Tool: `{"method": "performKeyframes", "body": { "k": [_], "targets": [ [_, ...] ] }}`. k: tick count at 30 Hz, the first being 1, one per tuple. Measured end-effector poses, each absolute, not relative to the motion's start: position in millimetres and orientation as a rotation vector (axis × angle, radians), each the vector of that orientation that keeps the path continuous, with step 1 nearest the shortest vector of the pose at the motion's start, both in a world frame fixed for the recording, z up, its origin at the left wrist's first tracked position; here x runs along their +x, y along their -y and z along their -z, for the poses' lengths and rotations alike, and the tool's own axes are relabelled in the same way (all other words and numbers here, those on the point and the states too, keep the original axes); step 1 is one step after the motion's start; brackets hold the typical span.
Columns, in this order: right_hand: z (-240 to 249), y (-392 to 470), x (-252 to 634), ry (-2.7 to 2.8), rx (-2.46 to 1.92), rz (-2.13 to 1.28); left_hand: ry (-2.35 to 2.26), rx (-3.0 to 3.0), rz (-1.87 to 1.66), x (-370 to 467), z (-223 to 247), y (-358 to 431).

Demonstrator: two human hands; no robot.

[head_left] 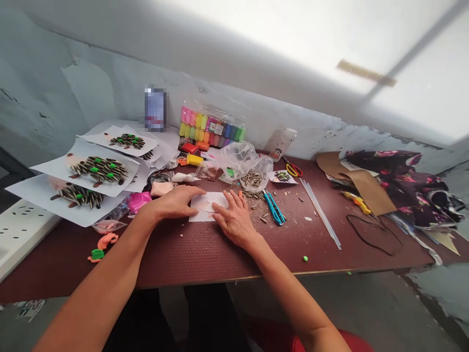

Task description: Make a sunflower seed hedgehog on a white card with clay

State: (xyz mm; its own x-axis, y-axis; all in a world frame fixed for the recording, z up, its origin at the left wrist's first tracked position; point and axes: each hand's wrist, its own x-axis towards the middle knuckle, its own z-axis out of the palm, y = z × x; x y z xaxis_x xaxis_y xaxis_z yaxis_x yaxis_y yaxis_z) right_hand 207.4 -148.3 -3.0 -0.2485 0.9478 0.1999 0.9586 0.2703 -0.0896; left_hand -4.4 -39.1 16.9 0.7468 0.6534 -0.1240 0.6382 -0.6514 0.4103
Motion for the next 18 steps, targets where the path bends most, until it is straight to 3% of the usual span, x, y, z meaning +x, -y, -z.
{"method": "performKeyframes", "body": {
  "k": [18],
  "targets": [
    [0.9, 146.5, 214.1, 2.252, -1.818, 0.019, -0.99, 2.552, -0.108, -5.6, -10.4, 43.4]
  ]
}}
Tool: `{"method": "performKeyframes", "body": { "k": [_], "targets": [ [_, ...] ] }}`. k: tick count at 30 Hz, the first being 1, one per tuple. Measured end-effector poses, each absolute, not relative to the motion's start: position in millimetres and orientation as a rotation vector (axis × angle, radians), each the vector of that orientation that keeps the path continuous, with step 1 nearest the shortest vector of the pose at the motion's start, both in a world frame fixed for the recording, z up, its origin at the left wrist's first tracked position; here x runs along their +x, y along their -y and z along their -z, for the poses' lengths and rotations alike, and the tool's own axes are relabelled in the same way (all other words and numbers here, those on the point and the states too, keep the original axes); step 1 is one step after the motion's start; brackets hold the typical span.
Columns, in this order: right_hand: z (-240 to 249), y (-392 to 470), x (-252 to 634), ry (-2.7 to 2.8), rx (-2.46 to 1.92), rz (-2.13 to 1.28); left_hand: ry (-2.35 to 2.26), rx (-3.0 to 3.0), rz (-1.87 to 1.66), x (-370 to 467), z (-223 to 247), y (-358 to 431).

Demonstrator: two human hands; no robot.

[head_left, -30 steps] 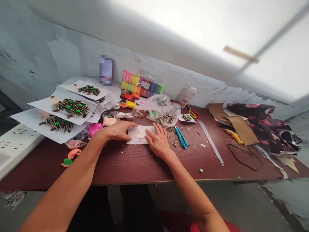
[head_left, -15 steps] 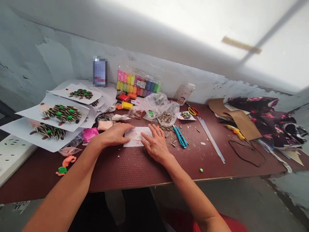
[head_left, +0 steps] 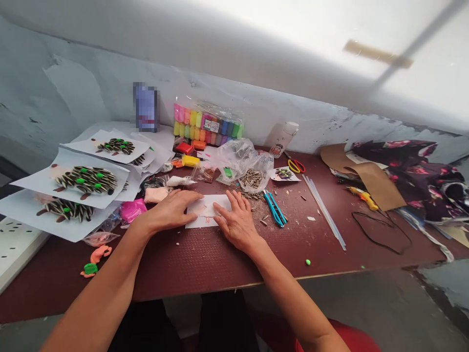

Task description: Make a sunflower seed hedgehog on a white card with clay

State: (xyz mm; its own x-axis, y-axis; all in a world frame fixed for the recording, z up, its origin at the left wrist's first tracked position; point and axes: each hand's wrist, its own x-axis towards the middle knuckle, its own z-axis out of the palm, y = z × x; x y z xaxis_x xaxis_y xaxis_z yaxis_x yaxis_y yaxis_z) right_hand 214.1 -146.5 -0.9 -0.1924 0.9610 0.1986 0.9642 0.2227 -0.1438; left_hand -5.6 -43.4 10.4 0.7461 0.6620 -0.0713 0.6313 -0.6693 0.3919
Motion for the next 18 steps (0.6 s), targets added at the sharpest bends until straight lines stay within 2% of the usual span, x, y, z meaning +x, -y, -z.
{"method": "performKeyframes", "body": {
  "k": [18],
  "targets": [
    [-0.2, 138.0, 218.1, 2.187, -1.874, -0.023, -1.026, 2.515, -0.083, -2.8, -15.1, 44.8]
  ]
}}
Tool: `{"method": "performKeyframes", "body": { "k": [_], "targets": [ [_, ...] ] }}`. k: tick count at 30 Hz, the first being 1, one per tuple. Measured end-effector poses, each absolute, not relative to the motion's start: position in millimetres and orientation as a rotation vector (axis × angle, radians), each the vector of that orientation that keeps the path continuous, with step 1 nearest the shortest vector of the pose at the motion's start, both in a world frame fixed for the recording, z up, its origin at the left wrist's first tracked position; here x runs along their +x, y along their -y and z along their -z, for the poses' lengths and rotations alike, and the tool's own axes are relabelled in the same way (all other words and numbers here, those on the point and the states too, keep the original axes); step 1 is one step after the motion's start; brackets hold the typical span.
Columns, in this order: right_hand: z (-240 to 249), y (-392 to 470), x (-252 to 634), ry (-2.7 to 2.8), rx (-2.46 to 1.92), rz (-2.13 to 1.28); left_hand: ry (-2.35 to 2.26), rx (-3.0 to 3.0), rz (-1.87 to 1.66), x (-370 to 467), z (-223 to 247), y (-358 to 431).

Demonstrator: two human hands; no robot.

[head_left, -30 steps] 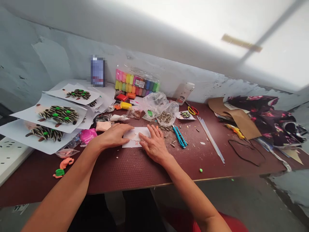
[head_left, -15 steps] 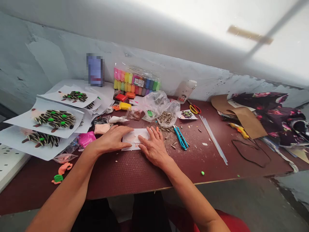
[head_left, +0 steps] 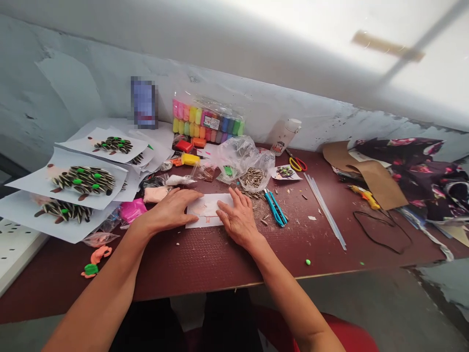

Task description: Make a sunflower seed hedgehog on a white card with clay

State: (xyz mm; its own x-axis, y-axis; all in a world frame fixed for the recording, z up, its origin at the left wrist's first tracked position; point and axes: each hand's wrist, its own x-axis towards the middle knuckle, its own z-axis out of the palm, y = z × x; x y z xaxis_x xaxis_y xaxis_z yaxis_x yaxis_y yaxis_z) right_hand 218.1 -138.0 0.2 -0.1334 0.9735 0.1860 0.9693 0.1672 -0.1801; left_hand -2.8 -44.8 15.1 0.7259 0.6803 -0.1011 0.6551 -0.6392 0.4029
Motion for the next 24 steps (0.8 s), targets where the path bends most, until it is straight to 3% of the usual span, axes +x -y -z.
{"method": "performKeyframes", "body": {
  "k": [24],
  "targets": [
    [1, 124, 221, 2.15, -1.825, -0.057, -1.021, 2.436, -0.168, -5, -14, 42]
  ]
}}
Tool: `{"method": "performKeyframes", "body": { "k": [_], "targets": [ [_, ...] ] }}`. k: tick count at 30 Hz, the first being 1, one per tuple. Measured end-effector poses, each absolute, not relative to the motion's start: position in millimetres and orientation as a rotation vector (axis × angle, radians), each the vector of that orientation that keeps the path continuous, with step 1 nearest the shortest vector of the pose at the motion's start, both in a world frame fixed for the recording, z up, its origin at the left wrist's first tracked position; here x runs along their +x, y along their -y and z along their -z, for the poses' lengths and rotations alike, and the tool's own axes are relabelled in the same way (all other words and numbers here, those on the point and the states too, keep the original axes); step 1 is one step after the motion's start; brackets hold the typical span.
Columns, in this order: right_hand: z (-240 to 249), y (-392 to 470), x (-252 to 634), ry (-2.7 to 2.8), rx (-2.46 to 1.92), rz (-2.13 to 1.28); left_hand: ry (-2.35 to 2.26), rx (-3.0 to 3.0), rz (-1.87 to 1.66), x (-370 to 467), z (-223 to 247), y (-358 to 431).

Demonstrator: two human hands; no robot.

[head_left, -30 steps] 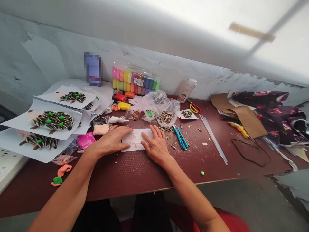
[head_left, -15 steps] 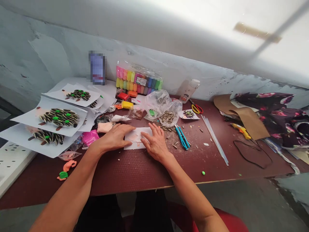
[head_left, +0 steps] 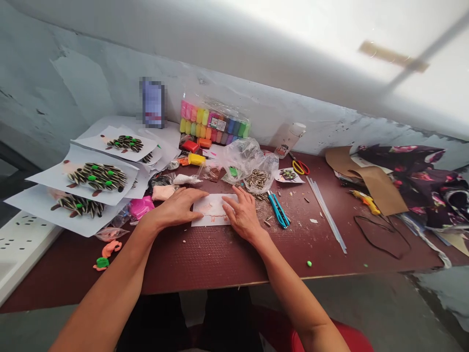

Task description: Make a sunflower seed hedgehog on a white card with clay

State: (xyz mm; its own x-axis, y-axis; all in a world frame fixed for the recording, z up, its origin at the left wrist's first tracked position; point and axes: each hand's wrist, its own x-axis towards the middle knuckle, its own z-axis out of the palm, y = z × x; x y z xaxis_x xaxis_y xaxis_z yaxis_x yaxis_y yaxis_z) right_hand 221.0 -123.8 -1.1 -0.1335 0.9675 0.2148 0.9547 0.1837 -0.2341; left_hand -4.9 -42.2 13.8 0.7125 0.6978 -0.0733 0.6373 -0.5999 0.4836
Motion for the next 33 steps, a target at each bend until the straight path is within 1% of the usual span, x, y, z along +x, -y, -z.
{"method": "performKeyframes", "body": {
  "k": [4, 12, 19, 33],
  "targets": [
    [0, 131, 230, 2.124, -1.837, -0.022, -1.015, 2.426, -0.163, -7, -11, 40],
    [-1, 146, 224, 2.33, -1.755, -0.027, -1.02, 2.449, -0.109, -6, -15, 40],
    [-2, 149, 218, 2.324, -1.699, 0.004, -1.025, 2.441, -0.093, -5, -17, 40],
    [-5, 161, 202, 2.342, -1.791, -0.031, -1.015, 2.452, -0.104, -5, -18, 40]
  ]
}}
